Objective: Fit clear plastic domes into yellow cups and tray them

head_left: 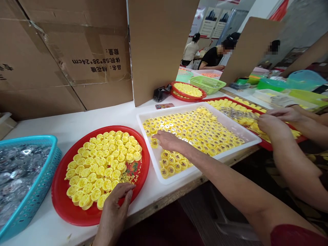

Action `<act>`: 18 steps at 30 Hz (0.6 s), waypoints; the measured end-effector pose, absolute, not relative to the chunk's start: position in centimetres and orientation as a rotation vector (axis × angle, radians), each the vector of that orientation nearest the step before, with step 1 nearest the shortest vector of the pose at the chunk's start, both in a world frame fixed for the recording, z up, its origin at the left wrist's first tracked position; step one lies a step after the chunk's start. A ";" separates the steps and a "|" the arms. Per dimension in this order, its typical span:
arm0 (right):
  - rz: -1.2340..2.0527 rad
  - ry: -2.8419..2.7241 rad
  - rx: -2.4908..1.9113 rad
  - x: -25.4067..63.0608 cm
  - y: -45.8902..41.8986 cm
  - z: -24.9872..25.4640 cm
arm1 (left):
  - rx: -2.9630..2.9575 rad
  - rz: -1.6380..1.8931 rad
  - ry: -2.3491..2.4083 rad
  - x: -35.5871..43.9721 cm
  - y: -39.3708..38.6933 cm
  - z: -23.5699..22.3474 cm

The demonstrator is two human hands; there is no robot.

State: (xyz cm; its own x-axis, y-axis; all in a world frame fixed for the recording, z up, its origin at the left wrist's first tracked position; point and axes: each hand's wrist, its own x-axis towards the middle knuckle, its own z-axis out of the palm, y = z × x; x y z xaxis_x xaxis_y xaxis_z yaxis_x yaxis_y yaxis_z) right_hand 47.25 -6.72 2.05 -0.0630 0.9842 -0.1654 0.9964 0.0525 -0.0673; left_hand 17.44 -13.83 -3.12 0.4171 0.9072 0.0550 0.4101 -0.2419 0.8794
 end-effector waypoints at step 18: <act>-0.200 2.106 2.236 45.0 -6.7 1.1 | 1.918 0.803 1.135 17.5 -14.0 -3.3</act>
